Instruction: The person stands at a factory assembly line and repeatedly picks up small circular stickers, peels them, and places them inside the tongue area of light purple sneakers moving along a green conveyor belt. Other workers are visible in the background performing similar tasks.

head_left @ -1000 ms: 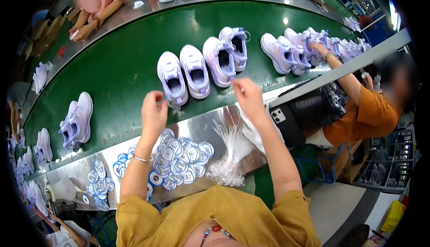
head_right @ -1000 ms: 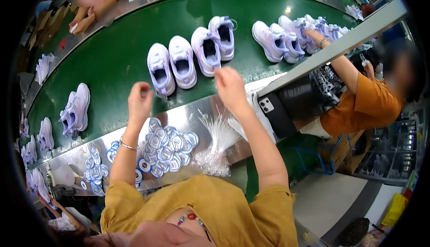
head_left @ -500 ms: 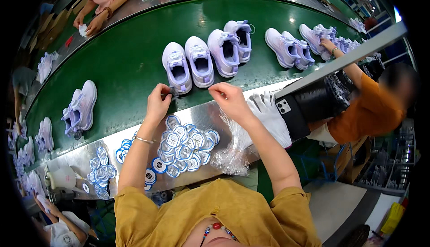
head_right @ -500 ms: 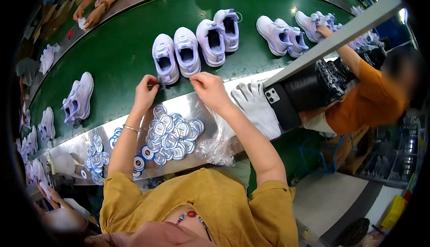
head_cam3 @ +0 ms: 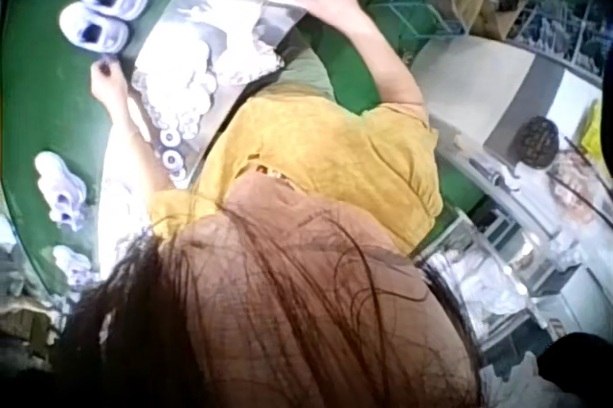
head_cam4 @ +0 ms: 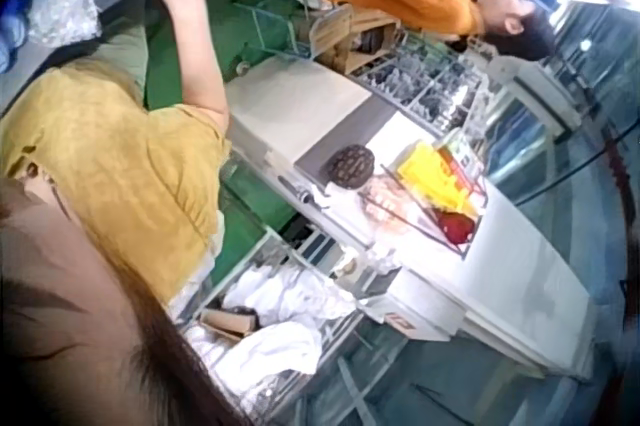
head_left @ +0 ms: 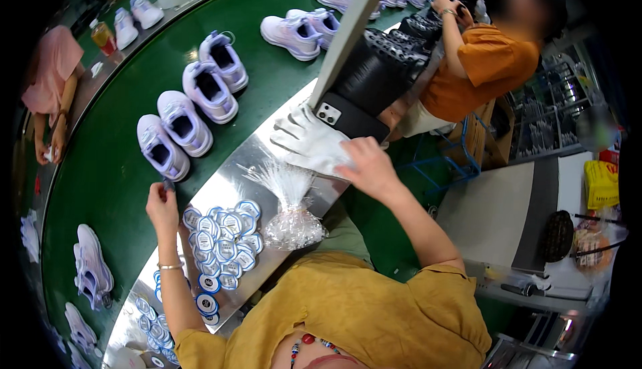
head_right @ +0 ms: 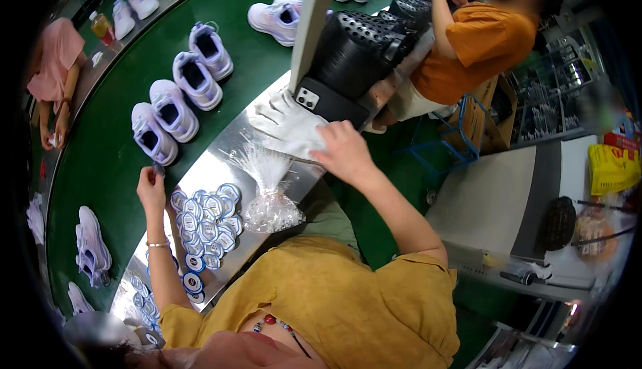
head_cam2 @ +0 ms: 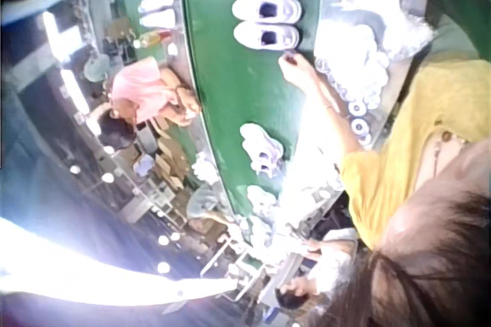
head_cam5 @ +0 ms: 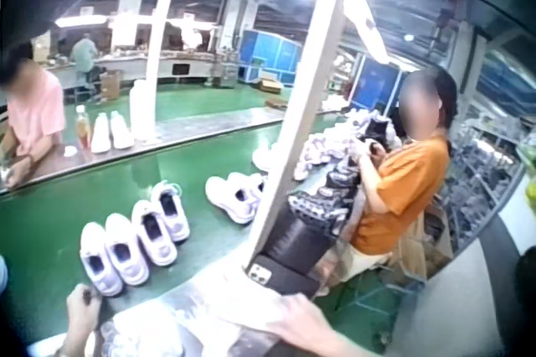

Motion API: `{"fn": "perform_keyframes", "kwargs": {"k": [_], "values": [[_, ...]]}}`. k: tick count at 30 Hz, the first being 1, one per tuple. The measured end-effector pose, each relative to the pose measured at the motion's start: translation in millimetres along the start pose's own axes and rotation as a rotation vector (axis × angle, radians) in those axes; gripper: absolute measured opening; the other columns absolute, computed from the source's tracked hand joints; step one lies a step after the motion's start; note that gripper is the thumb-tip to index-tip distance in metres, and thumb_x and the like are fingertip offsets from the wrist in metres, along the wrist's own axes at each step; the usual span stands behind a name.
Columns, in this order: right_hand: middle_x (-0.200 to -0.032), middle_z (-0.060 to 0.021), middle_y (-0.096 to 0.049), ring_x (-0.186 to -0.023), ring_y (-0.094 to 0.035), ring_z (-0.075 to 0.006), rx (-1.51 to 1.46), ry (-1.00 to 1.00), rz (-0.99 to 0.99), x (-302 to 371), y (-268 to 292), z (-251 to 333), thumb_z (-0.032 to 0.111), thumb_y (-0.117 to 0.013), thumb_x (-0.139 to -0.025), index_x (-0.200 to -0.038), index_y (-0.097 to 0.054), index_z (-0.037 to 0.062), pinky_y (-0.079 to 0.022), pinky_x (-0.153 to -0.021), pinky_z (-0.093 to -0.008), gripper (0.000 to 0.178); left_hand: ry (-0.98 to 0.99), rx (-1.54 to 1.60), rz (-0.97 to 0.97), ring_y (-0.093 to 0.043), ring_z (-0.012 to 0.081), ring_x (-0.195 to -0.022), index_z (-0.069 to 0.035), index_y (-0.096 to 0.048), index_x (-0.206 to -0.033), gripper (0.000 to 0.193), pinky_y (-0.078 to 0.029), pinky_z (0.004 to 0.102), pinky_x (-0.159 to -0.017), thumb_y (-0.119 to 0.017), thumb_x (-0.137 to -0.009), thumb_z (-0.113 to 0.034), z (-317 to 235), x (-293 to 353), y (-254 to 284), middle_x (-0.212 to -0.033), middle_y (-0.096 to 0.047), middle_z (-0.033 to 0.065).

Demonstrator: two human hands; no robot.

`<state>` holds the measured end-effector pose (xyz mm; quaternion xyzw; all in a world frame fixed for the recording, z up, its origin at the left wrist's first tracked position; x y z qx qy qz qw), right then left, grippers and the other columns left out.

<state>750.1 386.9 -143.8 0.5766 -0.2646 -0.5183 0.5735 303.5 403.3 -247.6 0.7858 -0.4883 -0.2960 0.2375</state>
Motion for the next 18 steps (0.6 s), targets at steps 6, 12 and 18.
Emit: {"fn": "perform_keyframes", "kwargs": {"k": [6, 12, 18], "values": [[-0.102, -0.0095, -0.060, -0.097, -0.055, -0.0279, 0.028, -0.030, -0.049, 13.2, -10.7, -9.6, 0.015, -0.068, -0.073, -0.096, -0.061, 0.0035, -0.044, -0.081, -0.0372, 0.026, -0.142, -0.032, -0.110, -0.051, 0.0138, -0.060, 0.001, -0.059, -0.087, 0.010, -0.044, 0.0280, -0.058, -0.060, -0.087, -0.008, -30.9, 7.8, 35.5, -0.070, -0.055, 0.0062], [-0.097, -0.0156, -0.063, -0.088, -0.061, -0.0323, -0.481, -0.083, -0.295, -22.8, 49.1, -4.6, 0.001, -0.059, -0.078, -0.096, -0.060, -0.0028, -0.049, -0.080, -0.0368, 0.019, 0.195, 0.354, 0.050, -0.048, 0.0008, -0.062, -0.005, -0.061, -0.089, 0.013, -0.039, 0.0165, -0.048, -0.059, -0.093, -0.017, -24.5, 4.8, 37.9, -0.074, -0.056, -0.0047], [-0.103, -0.0144, -0.061, -0.089, -0.059, -0.0297, -0.223, 0.030, -0.276, 2.3, -0.8, 46.9, 0.000, -0.062, -0.071, -0.100, -0.059, -0.0021, -0.050, -0.073, -0.0370, 0.028, 0.315, 0.389, 0.094, -0.045, 0.0003, -0.055, -0.007, -0.062, -0.085, 0.014, -0.032, 0.0160, -0.045, -0.061, -0.091, -0.019, -36.3, 8.9, 32.8, -0.072, -0.059, -0.0055]]}}
Point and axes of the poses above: each hand's wrist, its own x-axis away from the middle knuckle, its own y-axis out of the back of the hand, z = x × y, the point moved 5 cm from there along -x, towards the middle knuckle
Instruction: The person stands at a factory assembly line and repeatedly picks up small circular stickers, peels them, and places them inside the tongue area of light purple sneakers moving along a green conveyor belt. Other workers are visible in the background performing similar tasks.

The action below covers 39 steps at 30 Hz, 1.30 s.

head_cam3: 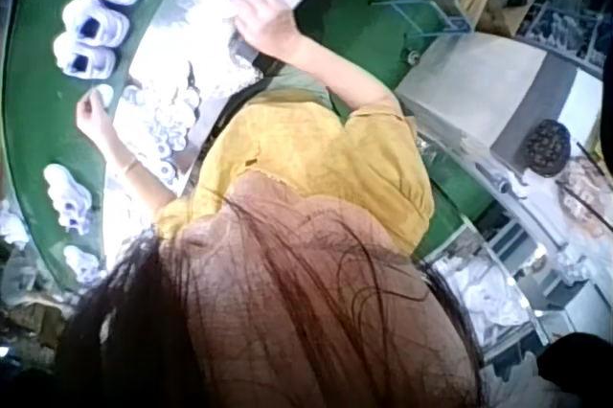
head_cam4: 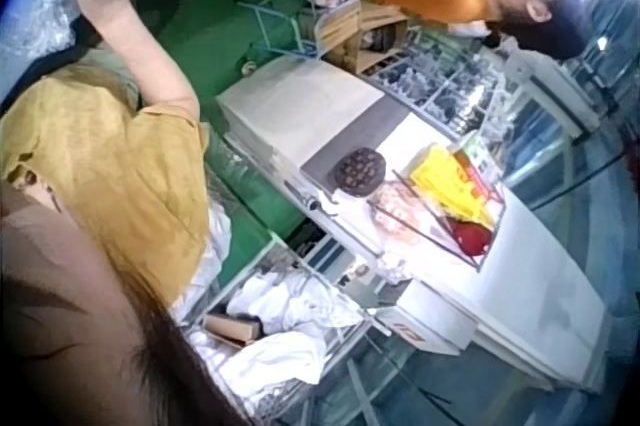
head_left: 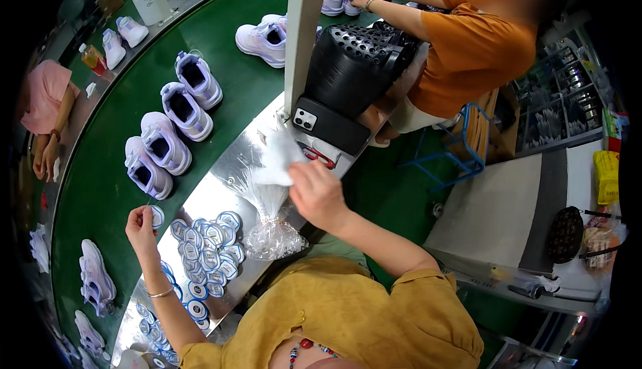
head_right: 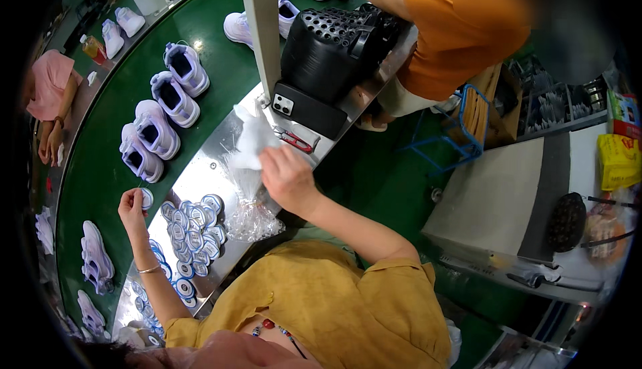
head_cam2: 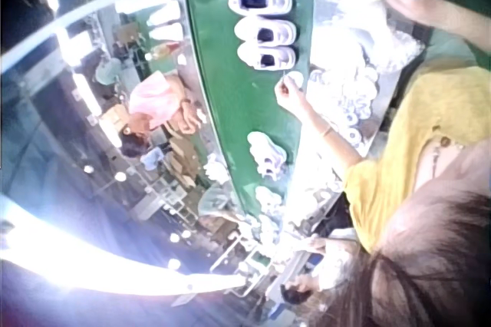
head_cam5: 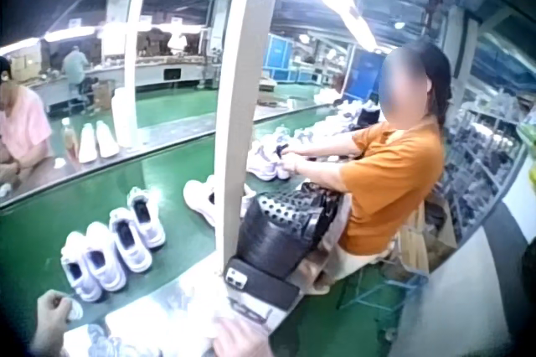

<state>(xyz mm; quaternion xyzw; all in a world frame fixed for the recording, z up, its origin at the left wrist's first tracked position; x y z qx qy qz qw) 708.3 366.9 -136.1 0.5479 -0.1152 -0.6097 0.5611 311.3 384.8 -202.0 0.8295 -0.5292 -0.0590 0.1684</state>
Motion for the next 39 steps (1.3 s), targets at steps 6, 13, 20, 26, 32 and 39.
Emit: {"fn": "perform_keyframes", "kwargs": {"k": [6, 13, 20, 26, 32, 39], "values": [[-0.106, -0.0087, -0.061, -0.095, -0.057, -0.0252, -0.091, -0.027, 0.130, -0.8, 7.2, -31.3, 0.022, -0.064, -0.079, -0.101, -0.062, 0.0061, -0.042, -0.083, -0.0386, 0.027, -0.111, 0.132, 0.072, -0.050, 0.0041, -0.058, -0.005, -0.060, -0.080, 0.014, -0.036, 0.0201, -0.049, -0.061, -0.088, -0.016, 12.5, -10.0, 4.1, -0.073, -0.061, -0.0008], [-0.084, -0.0118, -0.054, -0.083, -0.057, -0.0263, 0.412, 0.089, 0.398, -8.0, -41.1, -66.3, 0.008, -0.055, -0.075, -0.080, -0.054, 0.0036, -0.051, -0.065, -0.0350, 0.007, 0.089, 0.177, 0.102, -0.047, 0.0037, -0.058, -0.005, -0.058, -0.075, 0.014, -0.036, 0.0193, -0.052, -0.066, -0.085, -0.012, 1.1, 3.8, 2.7, -0.070, -0.056, -0.0021], [-0.082, -0.0124, -0.056, -0.081, -0.058, -0.0296, 0.455, -0.055, 0.365, -34.3, -20.0, -59.2, 0.011, -0.058, -0.073, -0.080, -0.053, 0.0035, -0.050, -0.067, -0.0406, 0.011, 0.118, 0.215, 0.073, -0.051, 0.0040, -0.064, 0.000, -0.063, -0.084, 0.008, -0.039, 0.0182, -0.056, -0.067, -0.082, -0.006, -22.9, 10.8, 5.5, -0.075, -0.060, -0.0017], [-0.083, -0.0125, -0.059, -0.067, -0.059, -0.0199, -0.112, -0.129, 0.273, -67.7, 24.7, 6.1, 0.005, -0.045, -0.094, -0.097, -0.051, -0.0029, -0.049, -0.056, -0.0324, 0.010, 0.123, 0.275, 0.091, -0.051, 0.0045, -0.068, 0.000, -0.063, -0.085, 0.010, -0.039, 0.0194, -0.059, -0.065, -0.084, -0.010, -5.4, 11.1, 21.9, -0.077, -0.060, -0.0013], [-0.070, -0.0012, -0.057, -0.061, -0.051, -0.0090, -0.812, -0.245, 0.700, -78.9, -118.6, 111.0, 0.023, -0.048, -0.097, -0.100, -0.059, 0.0017, -0.041, -0.057, -0.0256, 0.024, 0.144, 0.276, 0.104, -0.049, 0.0035, -0.063, -0.001, -0.063, -0.086, 0.011, -0.038, 0.0187, -0.055, -0.064, -0.086, -0.011, -3.4, 15.1, 23.0, -0.073, -0.058, -0.0029], [-0.063, 0.0037, -0.046, -0.049, -0.036, -0.0035, -1.145, -0.811, 0.996, -65.3, -212.8, 137.9, 0.031, -0.050, -0.097, -0.092, -0.060, 0.0006, -0.025, -0.041, -0.0204, 0.033, 0.136, 0.293, 0.097, -0.050, 0.0041, -0.066, 0.000, -0.063, -0.084, 0.010, -0.039, 0.0185, -0.059, -0.064, -0.085, -0.011, 2.2, 17.0, 24.2, -0.074, -0.058, -0.0025]]}}
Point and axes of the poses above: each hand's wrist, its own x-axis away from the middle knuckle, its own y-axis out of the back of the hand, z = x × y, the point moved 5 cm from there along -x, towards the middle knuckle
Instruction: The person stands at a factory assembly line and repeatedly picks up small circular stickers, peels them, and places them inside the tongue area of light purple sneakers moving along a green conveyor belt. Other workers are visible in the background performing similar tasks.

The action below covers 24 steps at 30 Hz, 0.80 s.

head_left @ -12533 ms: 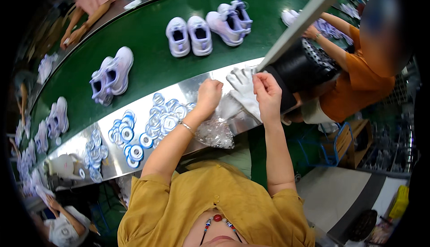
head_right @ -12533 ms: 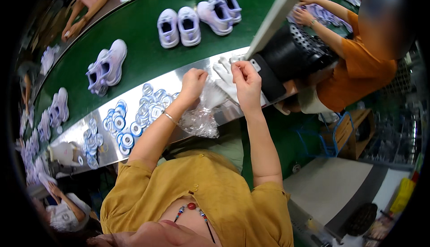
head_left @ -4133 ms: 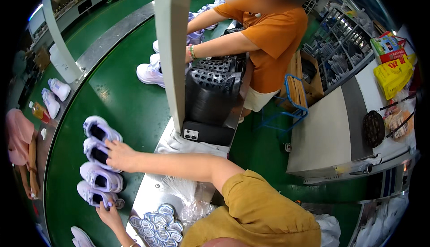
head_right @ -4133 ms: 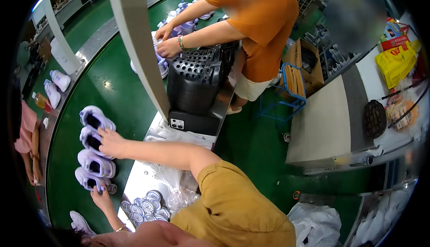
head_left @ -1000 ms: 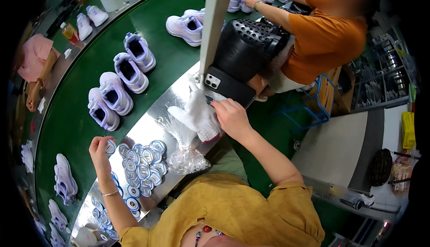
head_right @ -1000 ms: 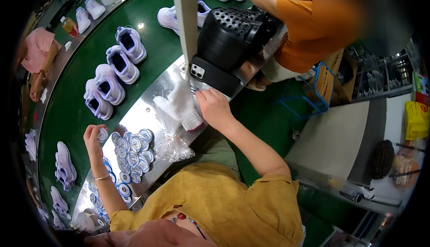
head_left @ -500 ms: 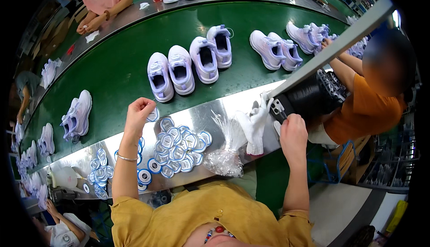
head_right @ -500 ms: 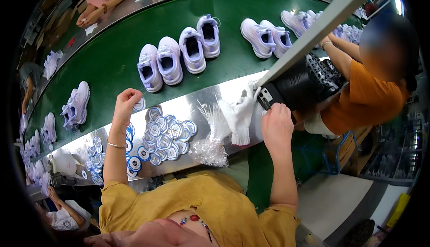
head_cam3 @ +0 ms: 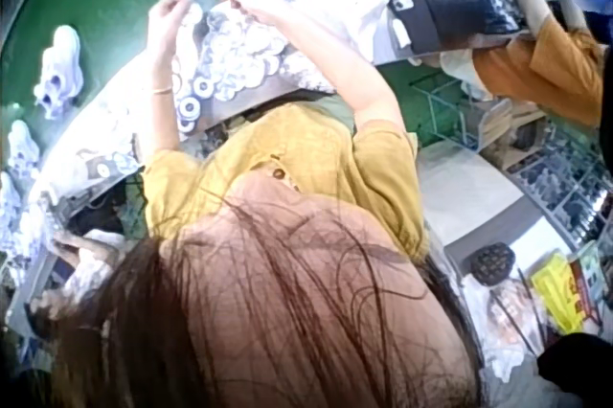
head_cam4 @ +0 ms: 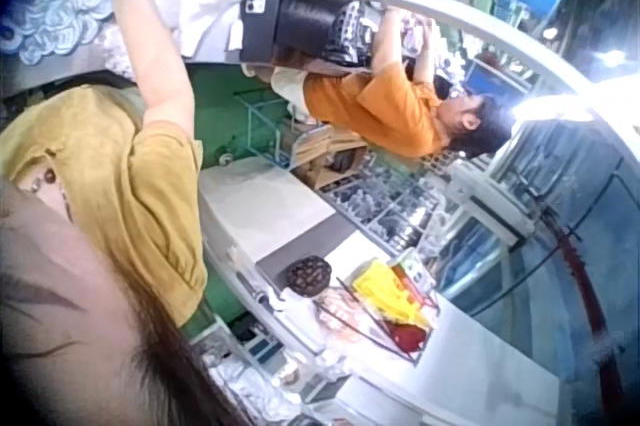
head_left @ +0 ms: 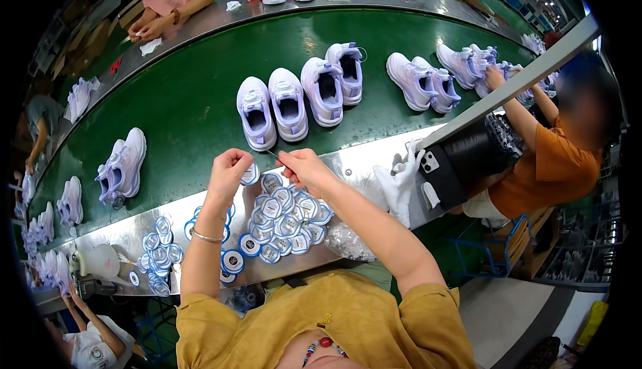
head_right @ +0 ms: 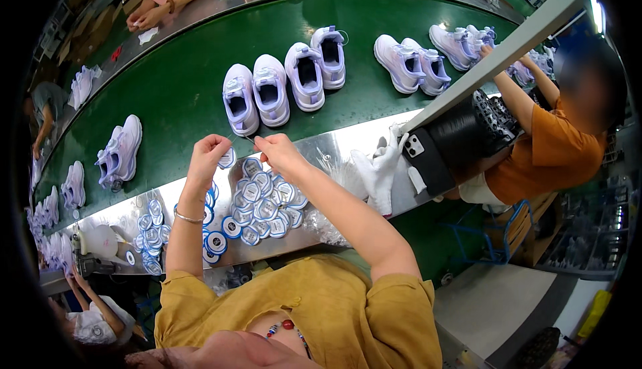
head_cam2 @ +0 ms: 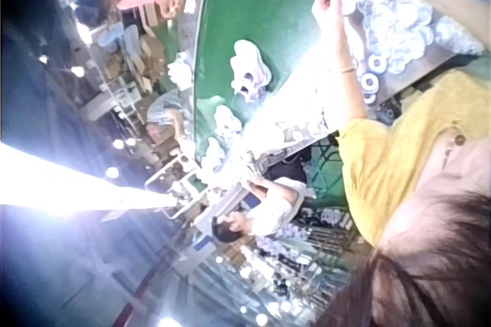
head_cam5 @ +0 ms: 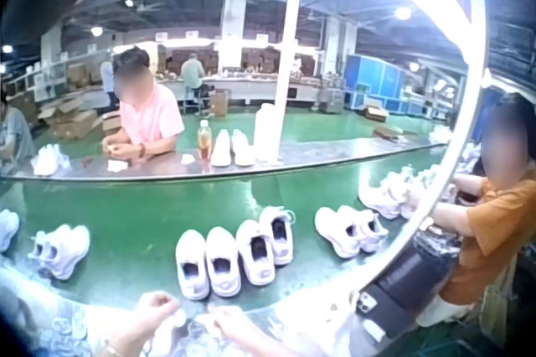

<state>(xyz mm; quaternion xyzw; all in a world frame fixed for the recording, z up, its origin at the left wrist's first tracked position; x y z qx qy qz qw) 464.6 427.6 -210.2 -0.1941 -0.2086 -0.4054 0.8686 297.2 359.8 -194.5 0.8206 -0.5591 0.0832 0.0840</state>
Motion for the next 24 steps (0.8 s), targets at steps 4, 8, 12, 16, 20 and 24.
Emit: {"fn": "perform_keyframes", "kwargs": {"k": [4, 8, 12, 16, 20, 24], "values": [[-0.062, 0.0040, -0.044, -0.046, -0.033, -0.0034, -0.177, -0.014, 0.072, -8.0, -15.4, -1.5, 0.029, -0.051, -0.097, -0.092, -0.060, -0.0006, -0.021, -0.039, -0.0206, 0.031, -0.017, -0.002, 0.000, -0.051, 0.0049, -0.065, 0.000, -0.063, -0.085, 0.013, -0.039, 0.0196, -0.057, -0.063, -0.086, -0.012, 3.3, -0.2, 6.7, -0.074, -0.059, -0.0011], [-0.061, 0.0039, -0.044, -0.044, -0.029, -0.0035, -0.133, 0.007, 0.028, -12.5, -29.0, -0.6, 0.028, -0.051, -0.097, -0.089, -0.060, -0.0010, -0.020, -0.038, -0.0212, 0.032, 0.001, -0.006, -0.023, -0.050, 0.0047, -0.067, 0.000, -0.063, -0.084, 0.012, -0.039, 0.0191, -0.059, -0.064, -0.085, -0.012, 4.8, 3.6, 12.7, -0.075, -0.058, -0.0023], [-0.060, 0.0040, -0.046, -0.045, -0.031, -0.0029, -0.108, 0.075, -0.088, -6.7, -11.1, 1.4, 0.030, -0.052, -0.096, -0.088, -0.063, 0.0008, -0.022, -0.039, -0.0212, 0.032, -0.027, 0.016, -0.037, -0.051, 0.0055, -0.066, 0.000, -0.064, -0.085, 0.010, -0.038, 0.0198, -0.057, -0.062, -0.086, -0.010, 2.2, 1.9, 21.5, -0.073, -0.058, -0.0015], [-0.063, 0.0051, -0.048, -0.053, -0.038, -0.0021, -0.008, 0.242, -0.061, 52.7, 10.9, 14.7, 0.032, -0.051, -0.097, -0.097, -0.065, 0.0032, -0.029, -0.045, -0.0186, 0.032, -0.133, -0.041, 0.047, -0.050, 0.0047, -0.069, -0.001, -0.062, -0.085, 0.008, -0.038, 0.0188, -0.059, -0.061, -0.087, -0.008, -25.7, 35.7, 19.2, -0.077, -0.058, -0.0022], [-0.081, 0.0022, -0.054, -0.071, -0.047, -0.0041, 0.135, 0.486, -0.213, 134.1, 58.6, 27.0, 0.021, -0.053, -0.095, -0.109, -0.059, 0.0018, -0.040, -0.062, -0.0192, 0.024, -0.201, 0.123, 0.099, -0.050, 0.0051, -0.071, -0.001, -0.061, -0.087, 0.005, -0.040, 0.0181, -0.065, -0.061, -0.088, -0.006, -51.7, 57.9, -12.2, -0.079, -0.057, -0.0016], [-0.091, -0.0005, -0.056, -0.082, -0.052, -0.0071, 0.325, 0.613, -0.638, 214.6, 136.1, 23.2, 0.008, -0.056, -0.092, -0.117, -0.054, -0.0021, -0.045, -0.074, -0.0219, 0.027, -0.228, 0.040, 0.274, -0.051, 0.0051, -0.072, 0.000, -0.063, -0.091, 0.007, -0.040, 0.0182, -0.064, -0.061, -0.089, -0.006, -60.7, 51.7, -88.3, -0.081, -0.058, -0.0018]]}}
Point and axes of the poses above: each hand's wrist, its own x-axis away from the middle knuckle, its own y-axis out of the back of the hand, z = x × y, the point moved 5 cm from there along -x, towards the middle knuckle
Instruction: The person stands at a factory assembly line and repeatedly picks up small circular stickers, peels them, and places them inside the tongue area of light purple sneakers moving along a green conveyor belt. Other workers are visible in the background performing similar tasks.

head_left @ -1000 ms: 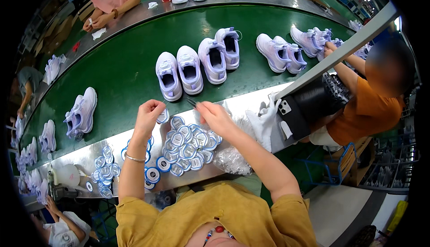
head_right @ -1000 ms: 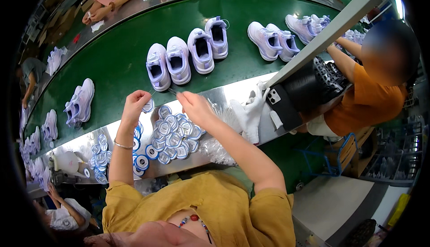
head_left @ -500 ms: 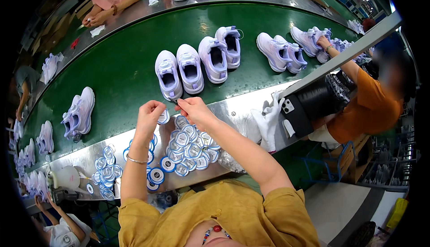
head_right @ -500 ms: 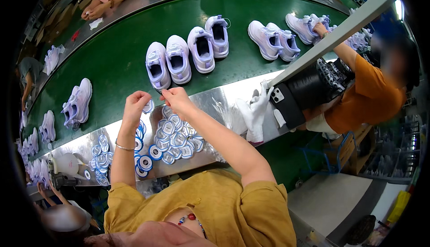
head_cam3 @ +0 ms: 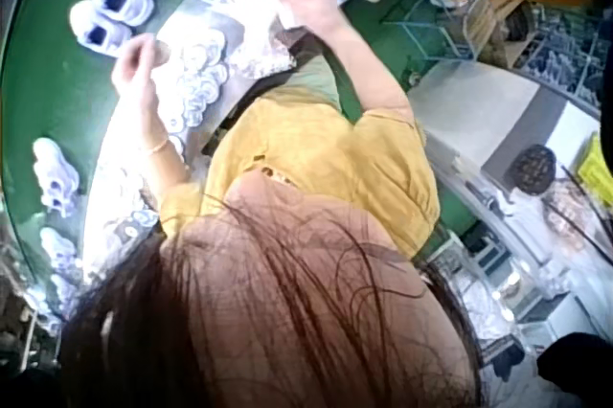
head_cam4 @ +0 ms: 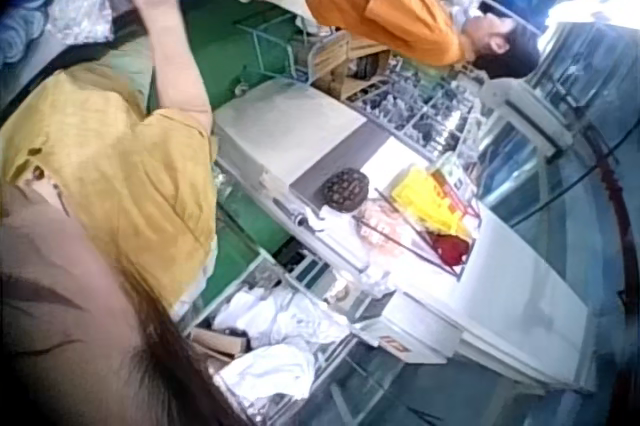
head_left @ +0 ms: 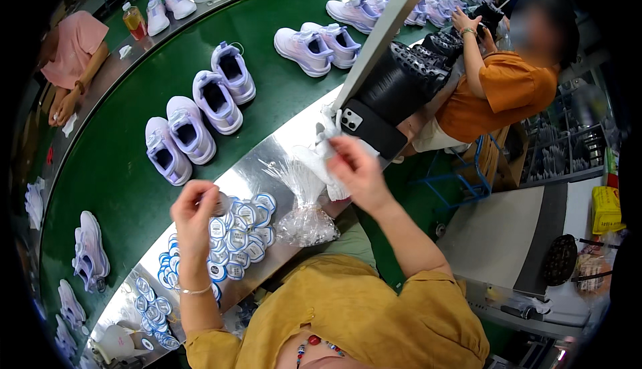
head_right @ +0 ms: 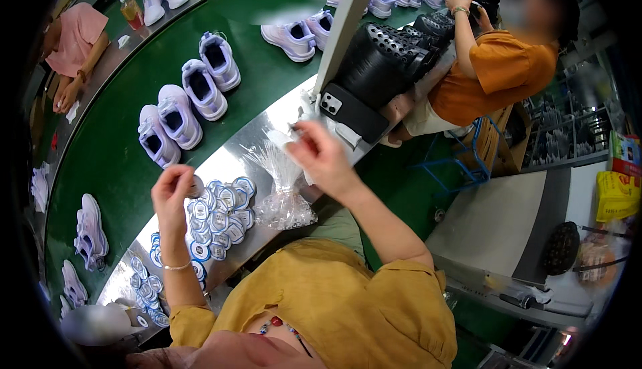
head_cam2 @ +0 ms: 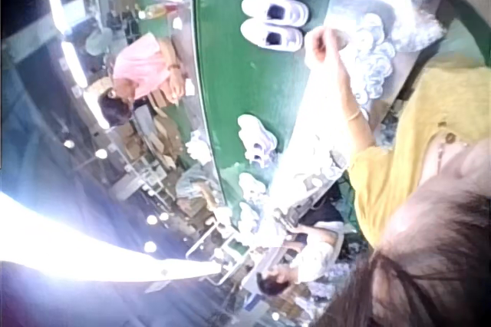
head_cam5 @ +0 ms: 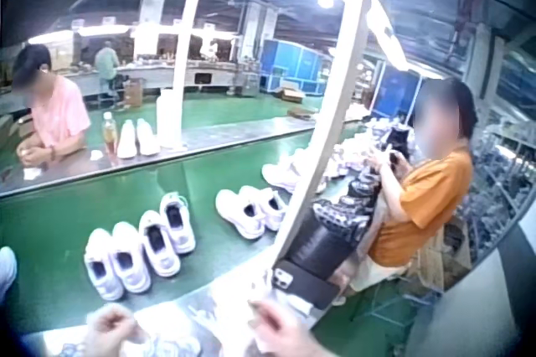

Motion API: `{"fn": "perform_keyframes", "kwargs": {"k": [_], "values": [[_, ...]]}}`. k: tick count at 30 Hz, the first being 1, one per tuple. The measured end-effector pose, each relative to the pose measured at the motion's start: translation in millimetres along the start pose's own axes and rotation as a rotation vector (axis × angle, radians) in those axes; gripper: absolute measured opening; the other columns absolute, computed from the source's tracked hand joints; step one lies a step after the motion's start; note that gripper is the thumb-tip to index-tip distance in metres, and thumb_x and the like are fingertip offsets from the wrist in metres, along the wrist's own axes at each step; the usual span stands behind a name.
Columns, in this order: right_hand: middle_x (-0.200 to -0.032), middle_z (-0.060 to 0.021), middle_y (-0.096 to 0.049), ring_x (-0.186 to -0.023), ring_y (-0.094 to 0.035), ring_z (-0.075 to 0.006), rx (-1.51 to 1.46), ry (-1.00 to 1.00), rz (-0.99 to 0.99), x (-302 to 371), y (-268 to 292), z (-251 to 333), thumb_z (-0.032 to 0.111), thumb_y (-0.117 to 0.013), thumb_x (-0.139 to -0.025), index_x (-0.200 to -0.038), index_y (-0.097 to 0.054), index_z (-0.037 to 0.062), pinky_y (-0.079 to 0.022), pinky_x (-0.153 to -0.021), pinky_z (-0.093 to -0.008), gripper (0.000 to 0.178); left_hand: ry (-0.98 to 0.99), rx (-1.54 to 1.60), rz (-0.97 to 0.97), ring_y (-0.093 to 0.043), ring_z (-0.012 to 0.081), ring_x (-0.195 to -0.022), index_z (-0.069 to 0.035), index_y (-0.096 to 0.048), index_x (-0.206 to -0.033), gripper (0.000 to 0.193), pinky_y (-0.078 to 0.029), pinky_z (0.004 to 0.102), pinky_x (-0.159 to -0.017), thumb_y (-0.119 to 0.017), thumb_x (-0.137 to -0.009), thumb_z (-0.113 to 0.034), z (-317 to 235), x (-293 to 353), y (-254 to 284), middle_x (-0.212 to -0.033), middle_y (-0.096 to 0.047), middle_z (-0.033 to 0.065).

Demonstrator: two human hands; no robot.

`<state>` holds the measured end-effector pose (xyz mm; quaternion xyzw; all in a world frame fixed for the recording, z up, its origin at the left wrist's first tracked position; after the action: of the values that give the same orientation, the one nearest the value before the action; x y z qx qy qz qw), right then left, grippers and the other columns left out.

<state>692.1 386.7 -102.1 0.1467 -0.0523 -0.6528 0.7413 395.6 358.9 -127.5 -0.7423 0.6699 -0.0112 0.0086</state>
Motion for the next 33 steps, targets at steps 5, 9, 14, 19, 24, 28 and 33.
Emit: {"fn": "perform_keyframes", "kwargs": {"k": [5, 9, 14, 19, 24, 28, 33], "values": [[-0.091, -0.0165, -0.054, -0.082, -0.058, -0.0312, 0.769, 0.146, -0.216, 10.8, 61.1, -54.1, 0.009, -0.059, -0.086, -0.114, -0.055, -0.0031, -0.049, -0.071, -0.0357, 0.031, 0.100, 0.198, 0.121, -0.051, 0.0039, -0.072, 0.002, -0.058, -0.116, 0.033, -0.041, 0.0171, -0.063, -0.064, -0.084, 0.002, 18.9, -28.6, -98.7, -0.084, -0.056, -0.0025], [-0.095, -0.0172, -0.054, -0.090, -0.054, -0.0323, 1.089, 0.150, -0.157, 7.4, 54.3, -86.1, 0.006, -0.057, -0.084, -0.114, -0.054, -0.0078, -0.047, -0.077, -0.0386, 0.033, 0.209, 0.205, 0.160, -0.053, 0.0042, -0.072, 0.002, -0.055, -0.118, 0.036, -0.042, 0.0173, -0.062, -0.064, -0.084, 0.002, 29.6, -38.2, -147.6, -0.081, -0.057, -0.0012], [-0.098, -0.0176, -0.059, -0.089, -0.054, -0.0325, 0.925, 0.417, -0.240, 6.4, 50.2, -53.2, 0.008, -0.058, -0.084, -0.117, -0.054, -0.0041, -0.046, -0.078, -0.0381, 0.035, 0.196, 0.186, 0.150, -0.054, 0.0047, -0.073, 0.001, -0.054, -0.119, 0.037, -0.044, 0.0175, -0.064, -0.064, -0.084, 0.002, 29.5, -37.8, -163.0, -0.081, -0.057, -0.0008], [-0.091, -0.0044, -0.060, -0.074, -0.055, -0.0121, -0.480, -0.441, 0.021, -6.7, 50.8, -58.3, 0.015, -0.062, -0.088, -0.107, -0.062, 0.0008, -0.043, -0.061, -0.0245, 0.024, 0.137, 0.211, 0.276, -0.052, 0.0043, -0.073, -0.001, -0.052, -0.125, 0.045, -0.042, 0.0170, -0.064, -0.066, -0.082, 0.002, 19.0, -31.0, -189.1, -0.081, -0.056, -0.0020], [-0.075, -0.0036, -0.061, -0.064, -0.056, -0.0138, -0.302, -0.152, 0.010, -16.9, 45.1, -56.1, 0.010, -0.060, -0.089, -0.090, -0.066, 0.0011, -0.042, -0.056, -0.0254, 0.011, 0.138, 0.167, 0.369, -0.054, 0.0056, -0.077, -0.001, -0.051, -0.126, 0.050, -0.045, 0.0188, -0.072, -0.070, -0.080, 0.003, 9.6, -25.0, -210.0, -0.084, -0.058, -0.0008], [-0.076, -0.0125, -0.059, -0.067, -0.059, -0.0246, 0.325, 0.121, -0.234, -11.9, 101.6, -31.7, 0.004, -0.059, -0.085, -0.084, -0.063, -0.0028, -0.045, -0.060, -0.0320, 0.008, 0.168, 0.165, 0.301, -0.055, 0.0057, -0.077, -0.001, -0.058, -0.117, 0.038, -0.045, 0.0193, -0.071, -0.069, -0.081, 0.002, 19.9, -16.1, -198.0, -0.083, -0.058, -0.0013], [-0.079, -0.0074, -0.057, -0.069, -0.055, -0.0182, 0.303, -0.112, 0.124, 20.8, 150.5, -48.1, 0.005, -0.063, -0.082, -0.088, -0.063, -0.0014, -0.043, -0.063, -0.0276, 0.008, 0.249, 0.162, 0.169, -0.056, 0.0057, -0.076, -0.001, -0.065, -0.099, 0.014, -0.046, 0.0191, -0.069, -0.066, -0.085, -0.002, 42.7, -17.4, -164.7, -0.087, -0.063, 0.0002]]}}
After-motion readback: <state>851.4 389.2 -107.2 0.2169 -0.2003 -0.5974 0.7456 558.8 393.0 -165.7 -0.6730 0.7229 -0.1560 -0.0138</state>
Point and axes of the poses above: each hand's wrist, its own x-axis away from the middle knuckle, its own y-axis out of the back of the hand, z = x × y, the point moved 5 cm from there along -x, towards the middle knuckle
